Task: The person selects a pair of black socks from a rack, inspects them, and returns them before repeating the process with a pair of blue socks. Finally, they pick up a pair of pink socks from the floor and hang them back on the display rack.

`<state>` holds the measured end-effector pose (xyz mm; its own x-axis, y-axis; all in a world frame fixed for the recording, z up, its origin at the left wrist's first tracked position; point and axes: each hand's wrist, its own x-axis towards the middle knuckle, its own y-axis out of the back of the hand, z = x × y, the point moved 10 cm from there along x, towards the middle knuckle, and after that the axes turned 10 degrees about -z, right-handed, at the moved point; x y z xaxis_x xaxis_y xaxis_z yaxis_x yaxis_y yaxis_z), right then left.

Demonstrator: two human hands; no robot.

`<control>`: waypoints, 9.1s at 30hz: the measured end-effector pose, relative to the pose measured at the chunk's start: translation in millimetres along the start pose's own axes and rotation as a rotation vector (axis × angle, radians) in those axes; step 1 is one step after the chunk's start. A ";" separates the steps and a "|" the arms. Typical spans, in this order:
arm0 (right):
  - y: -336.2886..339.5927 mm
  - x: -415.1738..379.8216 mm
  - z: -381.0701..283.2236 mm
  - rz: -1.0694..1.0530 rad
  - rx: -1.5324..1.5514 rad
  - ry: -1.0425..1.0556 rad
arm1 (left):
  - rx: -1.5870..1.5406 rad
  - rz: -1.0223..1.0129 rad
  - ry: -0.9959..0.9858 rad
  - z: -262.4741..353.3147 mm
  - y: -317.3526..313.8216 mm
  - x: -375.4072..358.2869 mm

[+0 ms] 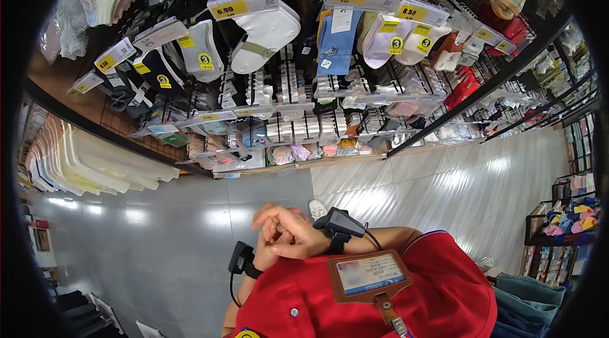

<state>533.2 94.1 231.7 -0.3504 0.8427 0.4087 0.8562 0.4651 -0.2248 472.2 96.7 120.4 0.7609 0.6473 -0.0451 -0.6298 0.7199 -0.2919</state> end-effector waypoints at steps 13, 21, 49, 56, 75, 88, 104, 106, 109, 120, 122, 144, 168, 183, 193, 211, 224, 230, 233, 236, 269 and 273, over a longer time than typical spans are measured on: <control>16.5 -13.3 39.4 0.139 -0.106 -0.382 | 0.580 0.357 -0.356 126.1 -12.5 1.7; -25.9 -12.7 63.9 -0.274 0.322 -0.525 | 0.146 0.147 -0.396 106.3 -24.3 -3.1; 117.6 -120.5 151.6 -0.003 0.184 -1.035 | 0.176 0.464 0.031 27.5 46.7 -5.4; 204.4 -205.9 290.7 0.236 0.105 -1.314 | 0.125 0.723 0.206 -64.0 45.8 -42.1; 357.3 -284.1 607.9 1.380 0.521 -1.027 | -0.454 0.871 0.503 -287.5 -20.5 -176.9; 323.2 -324.3 567.7 1.391 0.560 -0.642 | -0.501 0.899 0.697 -291.3 -8.1 -199.8; 84.5 -195.8 250.4 0.622 0.451 -0.824 | -0.428 0.661 0.529 -174.0 26.1 -131.8; 66.9 -179.5 208.7 0.452 0.346 -0.747 | -0.464 0.668 0.438 -148.2 29.6 -117.2; 43.3 -162.1 150.8 0.301 0.242 -0.700 | -0.547 0.672 0.240 -123.2 33.2 -92.9; -0.2 -135.8 -43.8 0.097 -1.490 -0.017 | -0.944 0.165 -0.095 -24.6 -44.9 -7.2; 2.6 -147.2 -50.2 0.130 -1.520 -0.036 | -1.079 -0.036 -0.140 8.4 -72.0 5.9; 16.5 -184.0 -78.8 0.235 -1.448 0.047 | -0.976 -0.171 -0.230 25.5 -114.5 14.9; 81.5 -401.1 -122.6 1.393 -0.794 -0.229 | -0.129 -0.167 0.184 -74.2 -208.2 68.4; 43.6 -622.8 -145.3 1.735 -0.519 -0.264 | 0.155 -1.218 0.382 -177.4 -527.1 54.3; 63.2 -699.8 -173.1 1.892 -0.405 -0.226 | 0.091 -1.209 0.504 -207.5 -646.4 88.2; 321.6 -881.0 -314.9 1.771 -0.538 -0.378 | -0.043 -1.051 0.230 -226.6 -863.9 294.1; 476.7 -780.9 -293.3 0.822 -0.318 -0.633 | -0.055 -0.179 0.299 -243.0 -726.8 343.4; 533.7 -756.4 -295.1 0.530 -0.429 -0.674 | -0.071 0.165 0.286 -245.1 -710.6 314.7; 557.9 -754.4 -274.4 0.495 -0.344 -0.663 | -0.054 0.223 0.335 -240.7 -710.7 295.2; 579.7 -739.5 -256.5 0.546 -0.186 -0.574 | -0.045 0.262 0.327 -237.3 -702.2 272.3; 801.1 -612.4 -228.8 0.689 -0.488 -0.377 | -0.206 0.737 0.246 -234.6 -655.2 192.4; 802.1 -615.8 -219.4 0.671 -0.515 -0.468 | -0.208 0.721 0.240 -233.8 -657.0 194.0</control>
<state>1519.1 -111.3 -6.3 0.2516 0.9643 -0.0819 0.9558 -0.2343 0.1779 1070.1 -309.3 80.0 0.2036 0.8479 -0.4895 -0.9566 0.0658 -0.2838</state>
